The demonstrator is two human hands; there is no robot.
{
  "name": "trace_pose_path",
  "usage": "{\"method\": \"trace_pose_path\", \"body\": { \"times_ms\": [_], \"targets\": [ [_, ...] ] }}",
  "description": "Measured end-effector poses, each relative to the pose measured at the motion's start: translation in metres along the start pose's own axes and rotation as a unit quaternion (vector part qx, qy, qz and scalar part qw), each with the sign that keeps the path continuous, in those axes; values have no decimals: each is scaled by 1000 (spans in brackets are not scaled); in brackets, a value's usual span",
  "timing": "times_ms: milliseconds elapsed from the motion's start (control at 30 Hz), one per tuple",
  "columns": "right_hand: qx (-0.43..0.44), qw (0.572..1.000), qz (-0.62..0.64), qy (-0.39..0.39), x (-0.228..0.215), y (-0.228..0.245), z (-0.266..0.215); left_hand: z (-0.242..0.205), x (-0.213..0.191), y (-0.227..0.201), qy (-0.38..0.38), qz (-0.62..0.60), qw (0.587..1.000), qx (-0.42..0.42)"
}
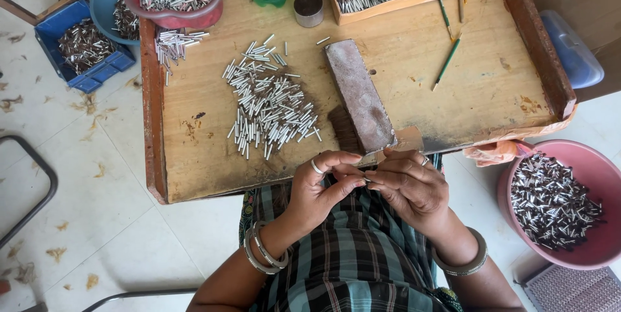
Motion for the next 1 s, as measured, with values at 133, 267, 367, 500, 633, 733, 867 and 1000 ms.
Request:
{"method": "trace_pose_path", "body": {
  "times_ms": [133, 267, 367, 500, 633, 733, 867, 1000],
  "targets": [
    [25, 996, 85, 3, 3, -13, -6, 6, -6, 1, 15, -15, 1000, -11],
    [53, 993, 85, 56, 13, -19, -9, 2, -16, 5, 38, 43, 998, -9],
    [62, 994, -13, 92, 23, -21, -1, 5, -34, 18, 29, 196, 980, 21],
    [29, 972, -206, 111, 39, -25, 13, 17, -56, -7, -70, 516, 850, 74],
    [-4, 950, -280, 139, 53, -32, 17, 14, -53, -13, -78, 495, 862, 69],
    [-45, 908, -363, 203, 63, -33, 31, 13, -45, -4, -51, 446, 893, 42],
    [-123, 880, -403, 218, 72, -35, 42, 20, -30, 9, -6, 417, 908, 24],
    [-126, 916, -312, 219, 69, -49, 41, 35, -23, 16, 18, 427, 904, 8]
  ]
}}
Point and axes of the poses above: each hand's wrist, its own z-axis towards the middle knuckle, its own x-axis out of the palm, y = z × x, the point moved 4 cm from there along z, towards the middle knuckle, and after that the axes turned 8 degrees about -z, right-handed, at the moved point
